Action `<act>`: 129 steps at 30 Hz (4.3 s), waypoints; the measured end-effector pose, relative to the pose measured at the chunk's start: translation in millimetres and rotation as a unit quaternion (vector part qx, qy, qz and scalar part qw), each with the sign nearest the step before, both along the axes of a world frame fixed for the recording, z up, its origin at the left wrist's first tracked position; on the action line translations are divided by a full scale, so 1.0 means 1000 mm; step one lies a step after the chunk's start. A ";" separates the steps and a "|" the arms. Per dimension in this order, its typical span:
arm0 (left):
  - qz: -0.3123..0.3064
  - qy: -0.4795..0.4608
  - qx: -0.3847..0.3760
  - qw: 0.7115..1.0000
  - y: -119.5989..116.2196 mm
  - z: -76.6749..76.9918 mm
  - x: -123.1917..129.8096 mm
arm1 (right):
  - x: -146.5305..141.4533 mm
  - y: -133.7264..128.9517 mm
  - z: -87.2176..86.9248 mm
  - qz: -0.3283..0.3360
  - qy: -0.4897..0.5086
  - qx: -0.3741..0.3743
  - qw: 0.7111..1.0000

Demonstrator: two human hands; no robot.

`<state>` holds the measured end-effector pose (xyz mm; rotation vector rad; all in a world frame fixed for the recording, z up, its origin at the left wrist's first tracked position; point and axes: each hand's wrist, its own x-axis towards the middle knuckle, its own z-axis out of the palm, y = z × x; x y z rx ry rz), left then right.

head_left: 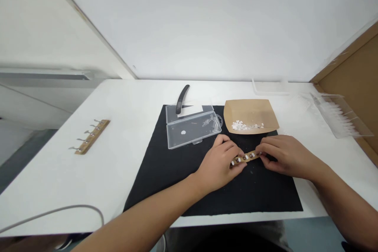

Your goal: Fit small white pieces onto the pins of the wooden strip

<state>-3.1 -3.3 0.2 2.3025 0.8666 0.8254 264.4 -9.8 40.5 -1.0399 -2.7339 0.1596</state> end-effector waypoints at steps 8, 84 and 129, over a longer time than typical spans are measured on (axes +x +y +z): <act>-0.001 -0.002 0.004 1.000 0.000 0.000 0.000 | 0.001 0.000 -0.001 -0.013 0.015 -0.035 0.999; -0.032 0.059 0.013 0.998 0.023 0.018 -0.030 | 0.015 0.011 -0.002 -0.064 0.036 -0.170 0.983; 0.047 -0.248 0.112 0.961 0.002 0.022 -0.013 | -0.071 0.000 -0.001 0.036 0.215 -0.013 0.976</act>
